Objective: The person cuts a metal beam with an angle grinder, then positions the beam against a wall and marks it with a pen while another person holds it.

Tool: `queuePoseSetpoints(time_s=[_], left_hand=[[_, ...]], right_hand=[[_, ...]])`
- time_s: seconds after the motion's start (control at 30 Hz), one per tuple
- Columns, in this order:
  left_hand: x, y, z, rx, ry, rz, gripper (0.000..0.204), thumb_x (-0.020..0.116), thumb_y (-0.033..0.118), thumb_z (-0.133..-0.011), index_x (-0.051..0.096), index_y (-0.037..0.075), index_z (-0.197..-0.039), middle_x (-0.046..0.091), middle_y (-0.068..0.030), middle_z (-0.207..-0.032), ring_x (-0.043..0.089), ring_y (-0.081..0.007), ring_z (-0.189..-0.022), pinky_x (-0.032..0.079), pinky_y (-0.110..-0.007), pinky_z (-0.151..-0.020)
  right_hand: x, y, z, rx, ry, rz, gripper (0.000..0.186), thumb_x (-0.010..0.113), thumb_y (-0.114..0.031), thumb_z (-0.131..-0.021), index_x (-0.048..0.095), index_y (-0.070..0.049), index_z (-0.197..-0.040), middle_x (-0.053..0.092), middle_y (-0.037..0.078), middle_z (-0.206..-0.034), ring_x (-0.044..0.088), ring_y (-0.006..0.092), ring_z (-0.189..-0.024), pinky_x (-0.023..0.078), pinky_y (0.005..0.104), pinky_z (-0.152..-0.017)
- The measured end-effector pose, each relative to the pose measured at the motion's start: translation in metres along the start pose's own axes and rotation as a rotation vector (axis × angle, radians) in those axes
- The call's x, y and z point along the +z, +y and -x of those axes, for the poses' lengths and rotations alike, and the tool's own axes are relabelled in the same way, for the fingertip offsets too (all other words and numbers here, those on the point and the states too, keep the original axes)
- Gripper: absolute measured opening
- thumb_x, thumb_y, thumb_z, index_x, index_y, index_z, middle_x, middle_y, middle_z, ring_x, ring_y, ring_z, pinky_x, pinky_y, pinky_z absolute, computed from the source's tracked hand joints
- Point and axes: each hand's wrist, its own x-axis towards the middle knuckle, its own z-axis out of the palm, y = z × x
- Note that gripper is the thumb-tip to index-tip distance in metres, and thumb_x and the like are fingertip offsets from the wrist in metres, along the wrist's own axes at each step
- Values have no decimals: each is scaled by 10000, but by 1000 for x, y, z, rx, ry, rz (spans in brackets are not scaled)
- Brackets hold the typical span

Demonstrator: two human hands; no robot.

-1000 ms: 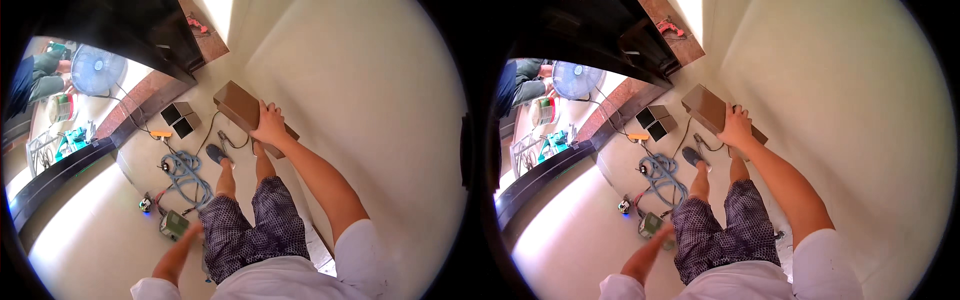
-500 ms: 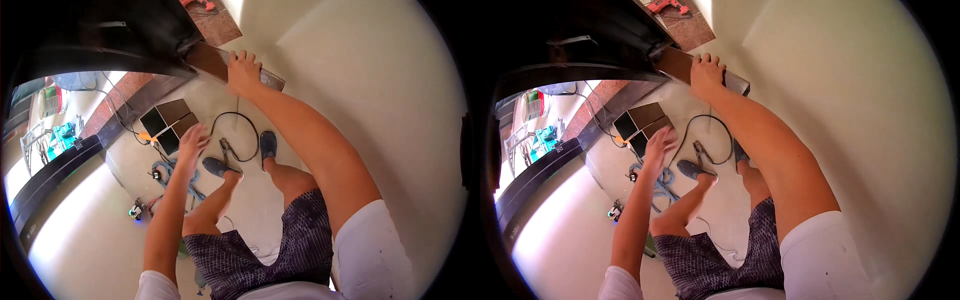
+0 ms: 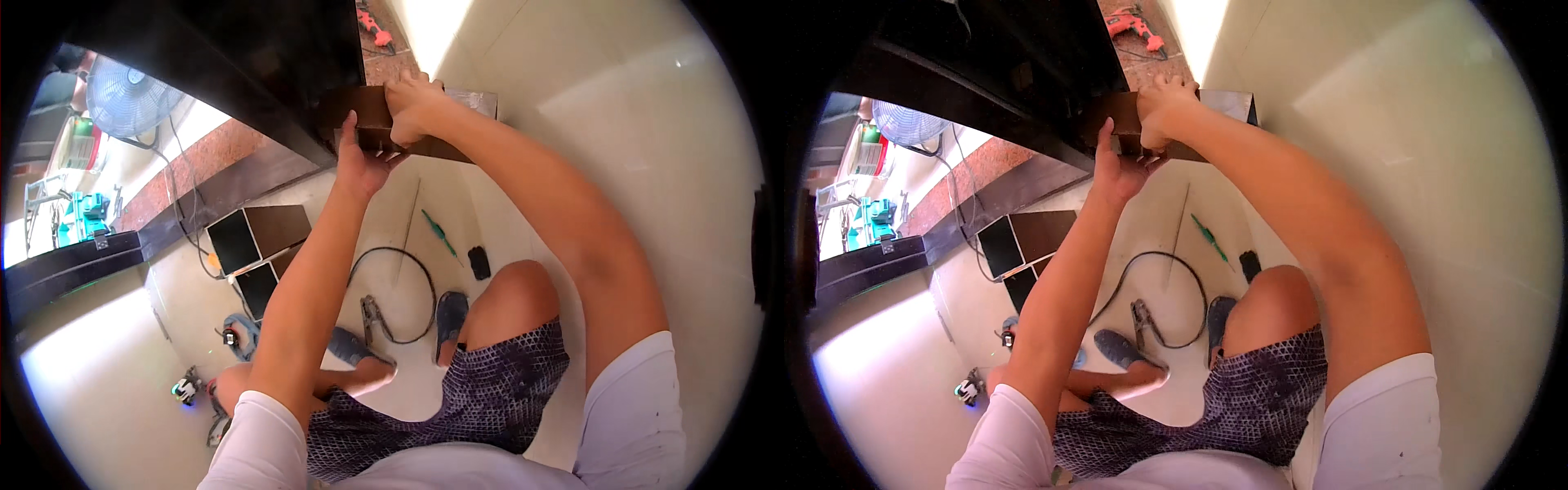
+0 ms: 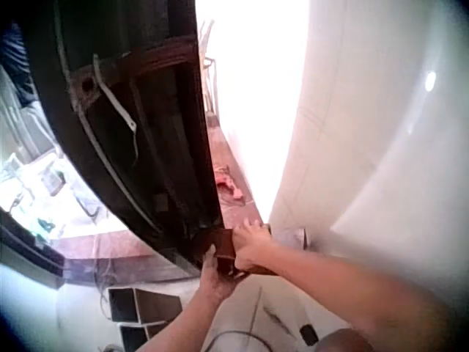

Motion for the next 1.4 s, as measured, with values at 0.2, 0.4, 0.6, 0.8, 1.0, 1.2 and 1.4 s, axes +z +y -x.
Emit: queuePoseSetpoints(time_s=[0.2, 0.4, 0.6, 0.8, 1.0, 1.2, 1.4], left_hand=[[0, 3, -13, 72, -218, 101, 811, 700, 583, -967, 503, 47, -1543, 572, -187, -1498, 601, -403, -1280, 473, -603, -1198], [16, 3, -12, 158, -185, 252, 789, 705, 529, -1000, 462, 44, -1573, 548, -204, -1531, 527, -438, -1436, 386, -630, -1326], [22, -6, -13, 257, -101, 237, 695, 721, 451, -1027, 502, 52, -1553, 541, -164, -1556, 497, -407, -1474, 398, -617, -1327], [23, -20, -16, 288, -59, 283, 658, 777, 419, -990, 544, 73, -1499, 580, -113, -1487, 512, -356, -1448, 412, -618, -1313], [8, -7, -26, 352, -45, 287, 465, 838, 380, -947, 662, 74, -1249, 642, -100, -1351, 552, -363, -1336, 413, -650, -1300], [7, -5, -40, 326, 39, 193, 454, 805, 359, -993, 658, 64, -1305, 706, -100, -1289, 619, -314, -1312, 493, -565, -1213], [19, -21, -46, 301, -40, 184, 579, 778, 348, -1004, 592, 64, -1472, 663, -115, -1437, 600, -340, -1359, 449, -577, -1273]], right_hand=[[-40, -16, 10, -52, -14, 89, 831, 944, -254, -664, 694, -14, -1419, 587, 210, -1540, 530, 406, -1469, 521, 551, -1125], [-41, -8, -19, -177, 167, 188, 811, 828, -168, -706, 615, -13, -1473, 591, 193, -1474, 532, 398, -1419, 476, 511, -1152], [-17, 15, -38, -252, 233, 172, 976, 795, -155, -768, 394, 15, -1641, 513, 262, -1542, 486, 463, -1467, 353, 617, -1279], [11, 17, -42, -244, 348, 150, 924, 817, -168, -760, 463, 14, -1594, 536, 251, -1538, 504, 455, -1472, 318, 655, -1284], [14, 4, -48, -220, 458, 128, 830, 864, -294, -757, 602, -24, -1496, 580, 221, -1514, 523, 422, -1473, 287, 633, -1304], [7, 8, -34, -201, 463, 159, 865, 885, -337, -795, 575, -60, -1553, 558, 226, -1575, 465, 414, -1544, 135, 714, -1349], [38, 42, -28, -172, 611, 193, 967, 904, -386, -734, 557, -14, -1557, 619, 230, -1486, 530, 405, -1481, 192, 709, -1328]])
